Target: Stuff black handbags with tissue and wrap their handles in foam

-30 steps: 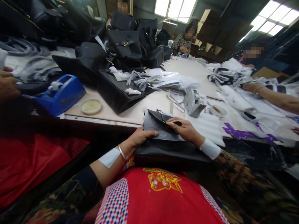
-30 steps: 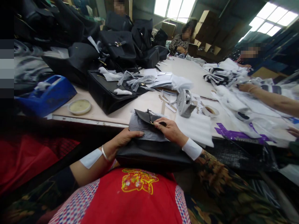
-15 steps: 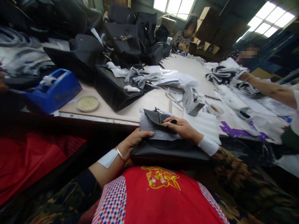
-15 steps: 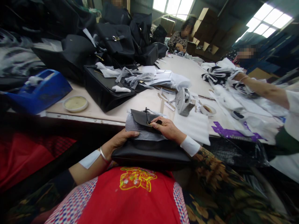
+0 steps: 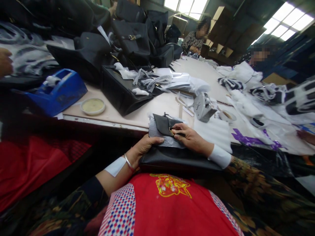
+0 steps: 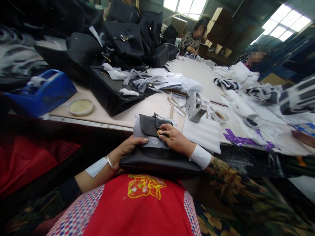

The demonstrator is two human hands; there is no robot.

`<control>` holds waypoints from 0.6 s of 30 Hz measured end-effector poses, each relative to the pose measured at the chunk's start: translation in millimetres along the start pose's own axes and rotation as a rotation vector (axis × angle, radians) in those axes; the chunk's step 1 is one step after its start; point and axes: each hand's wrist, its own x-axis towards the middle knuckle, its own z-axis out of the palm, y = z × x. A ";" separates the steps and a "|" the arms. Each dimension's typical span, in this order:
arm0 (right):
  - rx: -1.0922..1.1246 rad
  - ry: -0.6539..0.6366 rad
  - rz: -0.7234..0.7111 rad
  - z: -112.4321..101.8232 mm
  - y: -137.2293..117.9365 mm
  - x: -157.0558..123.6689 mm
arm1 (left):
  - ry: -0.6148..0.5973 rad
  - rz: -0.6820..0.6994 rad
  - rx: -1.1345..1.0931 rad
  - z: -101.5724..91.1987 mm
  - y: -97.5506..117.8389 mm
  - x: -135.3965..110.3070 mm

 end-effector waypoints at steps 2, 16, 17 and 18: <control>-0.056 -0.005 -0.066 2.2 -2.2 -2.1 | 0.013 -0.009 0.008 -0.1 -1.3 -1.0; -0.325 -0.143 -0.096 7.1 -16.2 -14.4 | 0.053 0.048 0.111 -14.0 4.9 -2.7; -0.358 -0.145 -0.080 10.4 -18.5 -16.3 | 0.079 0.070 0.149 -14.7 7.5 -2.0; -0.386 -0.146 -0.064 14.2 -21.6 -17.4 | 0.116 0.086 0.201 -15.1 9.8 -0.3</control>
